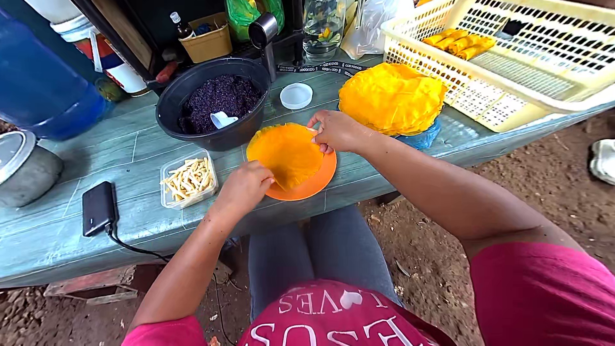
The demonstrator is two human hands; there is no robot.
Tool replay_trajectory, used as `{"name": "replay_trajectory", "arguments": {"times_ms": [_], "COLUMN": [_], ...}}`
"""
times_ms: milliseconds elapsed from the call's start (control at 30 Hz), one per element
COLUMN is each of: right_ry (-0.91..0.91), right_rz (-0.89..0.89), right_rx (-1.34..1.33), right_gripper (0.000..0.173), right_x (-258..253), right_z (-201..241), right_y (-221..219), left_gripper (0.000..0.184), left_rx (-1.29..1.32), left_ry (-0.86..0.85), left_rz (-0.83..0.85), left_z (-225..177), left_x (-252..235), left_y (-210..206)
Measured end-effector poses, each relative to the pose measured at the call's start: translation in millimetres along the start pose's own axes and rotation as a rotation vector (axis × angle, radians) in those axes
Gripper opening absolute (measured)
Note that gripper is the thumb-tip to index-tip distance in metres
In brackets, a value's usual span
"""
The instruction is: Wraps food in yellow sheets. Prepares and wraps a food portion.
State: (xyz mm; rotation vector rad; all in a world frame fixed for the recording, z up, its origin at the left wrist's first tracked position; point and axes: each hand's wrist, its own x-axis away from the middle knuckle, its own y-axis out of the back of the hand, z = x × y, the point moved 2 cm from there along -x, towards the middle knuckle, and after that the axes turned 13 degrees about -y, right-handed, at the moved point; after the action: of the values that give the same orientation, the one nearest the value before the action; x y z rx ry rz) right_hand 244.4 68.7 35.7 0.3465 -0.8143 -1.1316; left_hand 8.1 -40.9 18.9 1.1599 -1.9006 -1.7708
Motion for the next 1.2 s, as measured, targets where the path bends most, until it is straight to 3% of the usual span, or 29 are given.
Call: {"name": "replay_trajectory", "arguments": {"times_ms": [267, 367, 500, 767, 900, 1033, 1067, 1167, 1200], "right_ry": [0.133, 0.338, 0.609, 0.937, 0.947, 0.803, 0.791, 0.833, 0.858], "right_rz": [-0.067, -0.101, -0.065, -0.129, -0.139, -0.13, -0.155, -0.261, -0.295], "right_rx": [0.393, 0.537, 0.679, 0.493, 0.456, 0.484, 0.502, 0.515, 0.522], "right_gripper": [0.041, 0.03, 0.024, 0.011, 0.014, 0.052, 0.05, 0.015, 0.014], "right_x": [15, 22, 26, 12, 6, 10, 11, 8, 6], "right_z": [6, 3, -10, -37, -38, -34, -33, -32, -33], "right_y": [-7, -17, -22, -16, -19, -23, -26, -34, -33], "left_gripper": [0.012, 0.016, 0.012, 0.014, 0.015, 0.015, 0.015, 0.014, 0.014], "left_rx": [0.087, 0.063, 0.011, 0.124, 0.194, 0.273, 0.284, 0.291, 0.292], "left_ry": [0.037, 0.028, -0.044, 0.063, 0.186, 0.318, 0.33, 0.336, 0.333], "left_rz": [-0.067, 0.016, 0.007, -0.089, -0.093, -0.079, -0.079, -0.079, -0.075], "left_z": [2, 2, 5, 8, 10, 14, 16, 19, 19], "left_x": [1, 1, 6, 4, -4, -10, -11, -13, -13], "left_y": [6, 4, -1, 3, 10, 14, 15, 16, 17]}}
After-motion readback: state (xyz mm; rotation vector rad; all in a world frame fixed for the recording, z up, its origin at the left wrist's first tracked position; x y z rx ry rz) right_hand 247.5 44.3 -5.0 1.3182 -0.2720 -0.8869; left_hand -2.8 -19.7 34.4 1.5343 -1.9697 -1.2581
